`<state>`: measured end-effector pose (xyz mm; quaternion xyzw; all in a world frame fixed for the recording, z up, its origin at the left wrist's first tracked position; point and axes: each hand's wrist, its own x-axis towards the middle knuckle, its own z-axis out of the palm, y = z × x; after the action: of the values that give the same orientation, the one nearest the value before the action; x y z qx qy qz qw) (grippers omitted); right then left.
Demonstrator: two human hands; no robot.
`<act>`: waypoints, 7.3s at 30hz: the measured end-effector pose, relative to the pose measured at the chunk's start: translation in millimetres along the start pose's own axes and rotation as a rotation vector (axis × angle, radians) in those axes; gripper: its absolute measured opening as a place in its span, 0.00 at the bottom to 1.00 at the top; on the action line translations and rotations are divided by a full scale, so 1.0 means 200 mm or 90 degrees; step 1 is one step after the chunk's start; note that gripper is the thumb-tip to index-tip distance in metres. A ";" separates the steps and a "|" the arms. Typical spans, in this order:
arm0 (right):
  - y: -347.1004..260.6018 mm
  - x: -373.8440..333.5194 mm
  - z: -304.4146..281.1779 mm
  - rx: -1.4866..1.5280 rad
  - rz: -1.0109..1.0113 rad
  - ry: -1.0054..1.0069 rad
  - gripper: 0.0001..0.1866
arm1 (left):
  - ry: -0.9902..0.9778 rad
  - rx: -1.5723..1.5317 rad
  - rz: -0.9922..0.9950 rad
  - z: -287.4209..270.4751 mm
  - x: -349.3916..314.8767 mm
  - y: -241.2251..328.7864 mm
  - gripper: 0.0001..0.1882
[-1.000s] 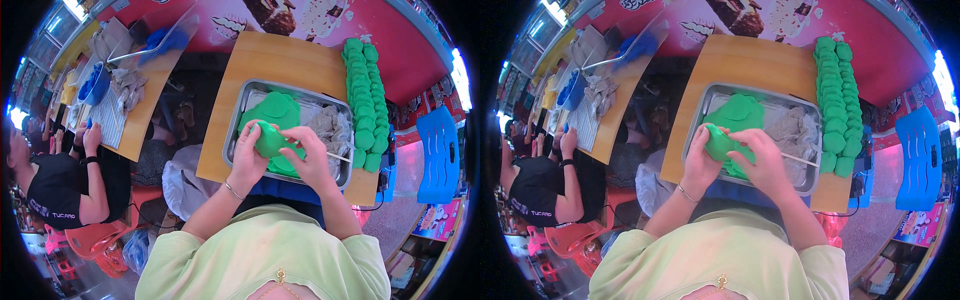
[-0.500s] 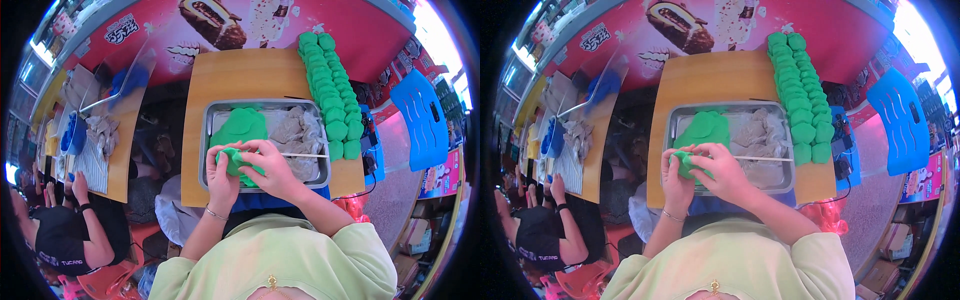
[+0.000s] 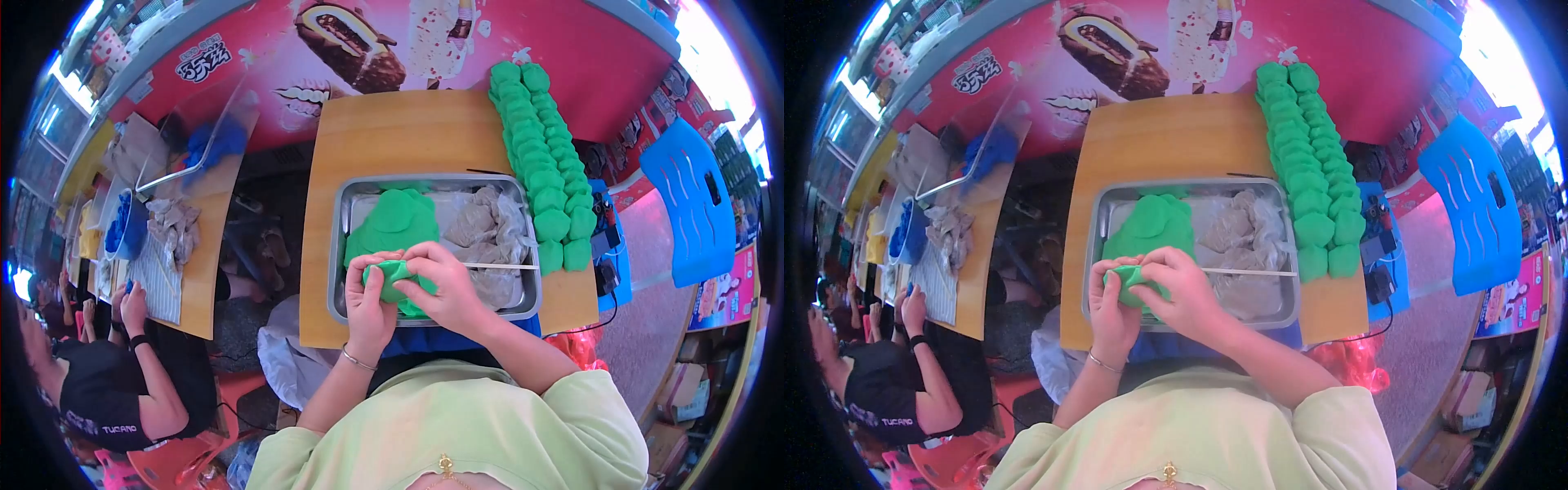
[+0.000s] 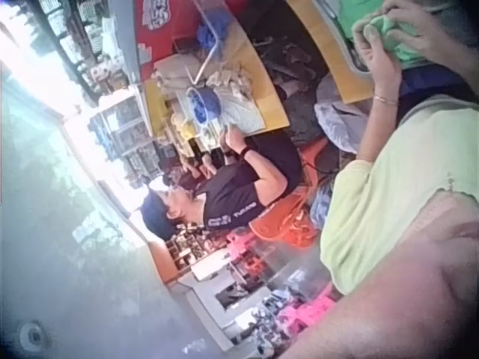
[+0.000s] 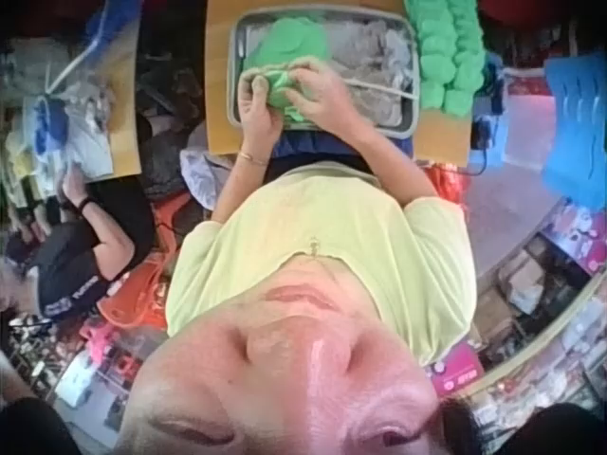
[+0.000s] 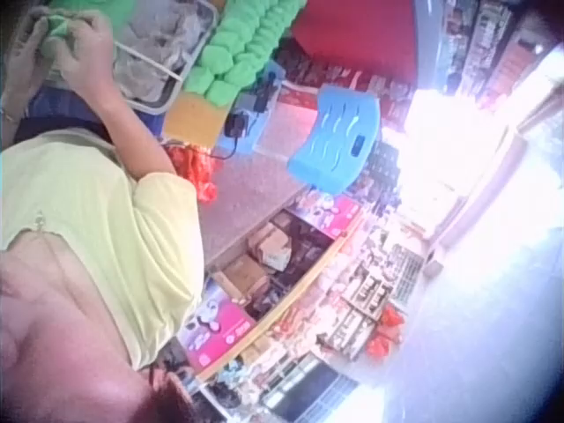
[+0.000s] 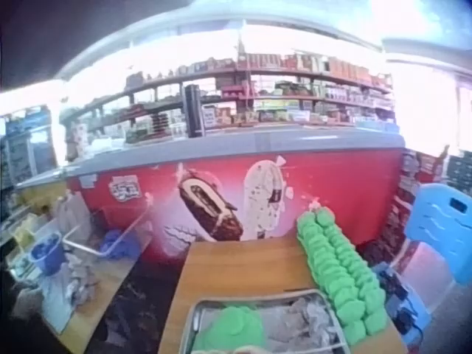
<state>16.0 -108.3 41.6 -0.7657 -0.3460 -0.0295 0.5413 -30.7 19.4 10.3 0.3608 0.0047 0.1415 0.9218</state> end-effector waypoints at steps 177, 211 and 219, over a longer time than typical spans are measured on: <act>0.07 -0.08 -0.04 0.607 0.314 0.120 0.11 | 0.220 0.107 -0.087 0.02 -0.05 0.00 0.09; 0.07 -0.13 0.01 0.188 0.224 0.020 0.11 | -0.004 0.549 0.032 0.00 -0.06 -0.01 0.06; 0.01 -0.12 0.00 0.127 0.231 0.068 0.12 | -0.126 0.956 0.574 0.06 0.00 0.04 0.12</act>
<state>-1.0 -119.3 30.4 -0.7554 -0.1742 0.0624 0.6286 -31.9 15.7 24.4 0.8495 -0.1264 0.4197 0.2936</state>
